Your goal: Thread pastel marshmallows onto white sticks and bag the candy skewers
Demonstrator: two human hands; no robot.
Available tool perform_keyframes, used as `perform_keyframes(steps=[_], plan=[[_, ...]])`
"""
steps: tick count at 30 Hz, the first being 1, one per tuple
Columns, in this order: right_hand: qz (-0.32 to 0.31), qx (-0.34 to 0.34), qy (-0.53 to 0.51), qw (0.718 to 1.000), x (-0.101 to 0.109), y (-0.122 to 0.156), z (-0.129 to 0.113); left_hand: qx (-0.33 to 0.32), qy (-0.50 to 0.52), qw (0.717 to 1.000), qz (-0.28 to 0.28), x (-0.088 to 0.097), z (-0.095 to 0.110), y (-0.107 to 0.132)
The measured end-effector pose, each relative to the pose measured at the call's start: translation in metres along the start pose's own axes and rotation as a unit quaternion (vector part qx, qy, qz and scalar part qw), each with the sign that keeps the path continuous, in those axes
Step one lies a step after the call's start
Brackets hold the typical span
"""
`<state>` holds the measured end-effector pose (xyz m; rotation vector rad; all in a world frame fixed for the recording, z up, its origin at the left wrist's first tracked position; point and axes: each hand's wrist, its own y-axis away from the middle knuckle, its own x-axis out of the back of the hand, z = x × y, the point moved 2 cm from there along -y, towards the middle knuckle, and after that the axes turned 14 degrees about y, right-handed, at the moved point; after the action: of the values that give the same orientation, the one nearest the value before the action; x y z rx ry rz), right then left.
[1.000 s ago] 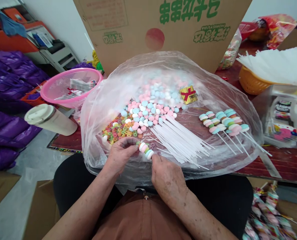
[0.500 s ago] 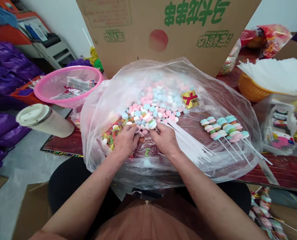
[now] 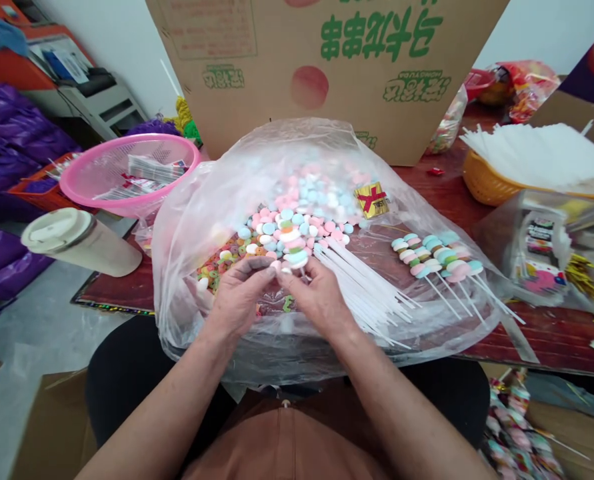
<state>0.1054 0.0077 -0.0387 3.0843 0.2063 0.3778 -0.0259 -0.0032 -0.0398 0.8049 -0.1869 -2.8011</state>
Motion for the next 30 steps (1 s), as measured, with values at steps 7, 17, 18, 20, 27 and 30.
perform_keyframes(steps=[7,17,18,20,27,30], plan=[[-0.06,0.002,-0.094,0.994,0.001,0.033,-0.011,0.064,0.114,0.991,0.008,-0.015,-0.003,0.025],[0.013,0.003,-0.148,0.989,0.013,0.041,0.005,0.093,0.118,0.989,0.01,-0.023,-0.008,0.03],[0.008,-0.004,-0.156,0.988,0.013,0.041,0.005,0.098,0.109,0.989,-0.008,-0.024,-0.008,0.032],[0.005,-0.018,-0.164,0.986,0.014,0.04,0.005,0.098,0.09,0.99,-0.047,-0.027,-0.007,0.036],[-0.01,-0.088,-0.172,0.981,0.014,0.04,0.002,0.047,0.018,0.994,-0.097,-0.026,-0.007,0.04],[-0.027,-0.052,-0.054,0.997,0.028,0.056,-0.002,0.045,0.02,0.998,-0.044,-0.016,-0.007,0.032]])
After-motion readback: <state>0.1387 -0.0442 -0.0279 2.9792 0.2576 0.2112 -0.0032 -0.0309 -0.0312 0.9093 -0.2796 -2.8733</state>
